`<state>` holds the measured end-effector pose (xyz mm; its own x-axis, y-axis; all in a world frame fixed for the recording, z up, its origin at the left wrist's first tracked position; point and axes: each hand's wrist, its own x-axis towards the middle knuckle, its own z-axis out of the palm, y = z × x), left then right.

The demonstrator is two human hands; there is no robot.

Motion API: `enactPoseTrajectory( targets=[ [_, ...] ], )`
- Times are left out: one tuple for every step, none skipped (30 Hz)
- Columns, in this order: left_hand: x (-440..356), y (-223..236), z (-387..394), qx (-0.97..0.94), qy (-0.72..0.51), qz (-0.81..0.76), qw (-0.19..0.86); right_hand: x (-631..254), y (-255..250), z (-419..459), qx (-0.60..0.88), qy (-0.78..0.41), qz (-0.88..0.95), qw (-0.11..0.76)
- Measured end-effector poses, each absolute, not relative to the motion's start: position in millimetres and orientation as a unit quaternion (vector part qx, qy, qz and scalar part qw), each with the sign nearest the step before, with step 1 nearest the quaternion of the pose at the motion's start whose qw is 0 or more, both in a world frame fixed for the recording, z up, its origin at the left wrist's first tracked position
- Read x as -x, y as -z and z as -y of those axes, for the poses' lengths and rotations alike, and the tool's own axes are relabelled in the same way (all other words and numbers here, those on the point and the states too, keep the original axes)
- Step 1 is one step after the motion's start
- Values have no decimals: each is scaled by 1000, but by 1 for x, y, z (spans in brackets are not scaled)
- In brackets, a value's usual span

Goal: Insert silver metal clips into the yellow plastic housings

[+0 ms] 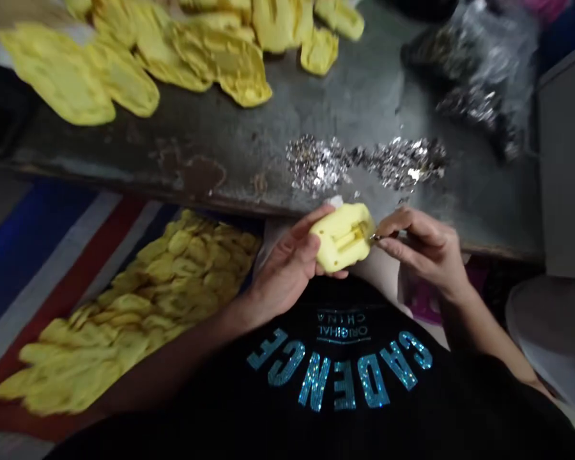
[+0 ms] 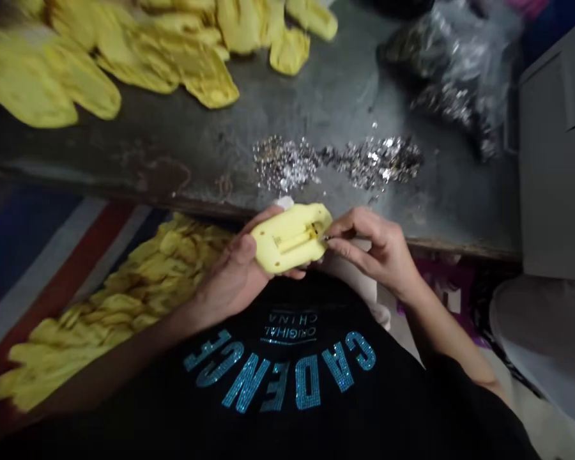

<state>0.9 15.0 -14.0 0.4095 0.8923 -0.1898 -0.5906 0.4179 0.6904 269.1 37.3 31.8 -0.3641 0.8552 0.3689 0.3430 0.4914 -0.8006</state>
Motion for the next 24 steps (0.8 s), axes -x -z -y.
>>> enactPoseTrajectory(
  targets=[
    [-1, 13, -14, -276, -463, -282, 794, -269, -33, -36, 393, -302, 772, 397],
    [-1, 10, -13, -282, -457, -284, 794, -269, -36, -34, 393, -288, 782, 389],
    [-1, 7, -12, -288, -452, -288, 793, -269, -38, -32, 394, -273, 790, 383],
    [-1, 4, -12, -293, -449, -292, 792, -269, -40, -30, 396, -260, 797, 376],
    [-1, 1, -11, -298, -446, -295, 791, -269, -43, -29, 398, -246, 803, 369],
    [-2, -2, -10, -301, -444, -299, 789, -269, -45, -28, 402, -233, 808, 362],
    [-2, -4, -10, -304, -444, -304, 786, -269, -46, -27, 407, -220, 812, 355],
    [-2, -7, -9, -306, -443, -310, 784, -269, -48, -27, 410, -208, 816, 350],
    [-3, -9, -9, -307, -445, -314, 780, -270, -49, -27, 410, -198, 821, 346],
    [-4, -11, -9, -308, -448, -318, 777, -270, -50, -28, 407, -190, 826, 341],
    [-5, -12, -8, -308, -450, -320, 775, -269, -51, -28, 403, -182, 832, 336],
    [-5, -14, -8, -306, -451, -323, 773, -269, -51, -28, 399, -176, 837, 330],
    [-6, -15, -8, -306, -453, -324, 772, -269, -52, -28, 396, -171, 843, 322],
    [-6, -15, -7, -306, -453, -324, 772, -268, -53, -28, 394, -166, 848, 313],
    [-7, -16, -6, -307, -453, -323, 772, -268, -54, -28, 394, -161, 853, 302],
    [-7, -16, -6, -309, -452, -322, 772, -267, -56, -28, 394, -155, 857, 292],
    [-7, -16, -5, -310, -452, -320, 773, -267, -57, -27, 394, -147, 862, 281],
    [-7, -15, -5, -311, -452, -318, 773, -266, -59, -27, 395, -136, 867, 270],
    [-7, -15, -5, -311, -450, -316, 775, -265, -61, -27, 395, -124, 872, 260],
    [-7, -15, -4, -309, -450, -316, 776, -264, -62, -27, 395, -112, 877, 250],
    [-7, -15, -5, -308, -451, -313, 777, -263, -64, -27, 395, -101, 881, 241],
    [-7, -14, -5, -306, -451, -310, 779, -262, -65, -27, 396, -95, 883, 233],
    [-7, -13, -5, -305, -452, -308, 779, -261, -66, -27, 396, -91, 885, 226],
    [-7, -12, -5, -307, -454, -305, 779, -260, -66, -27, 396, -88, 886, 224]
  ],
)
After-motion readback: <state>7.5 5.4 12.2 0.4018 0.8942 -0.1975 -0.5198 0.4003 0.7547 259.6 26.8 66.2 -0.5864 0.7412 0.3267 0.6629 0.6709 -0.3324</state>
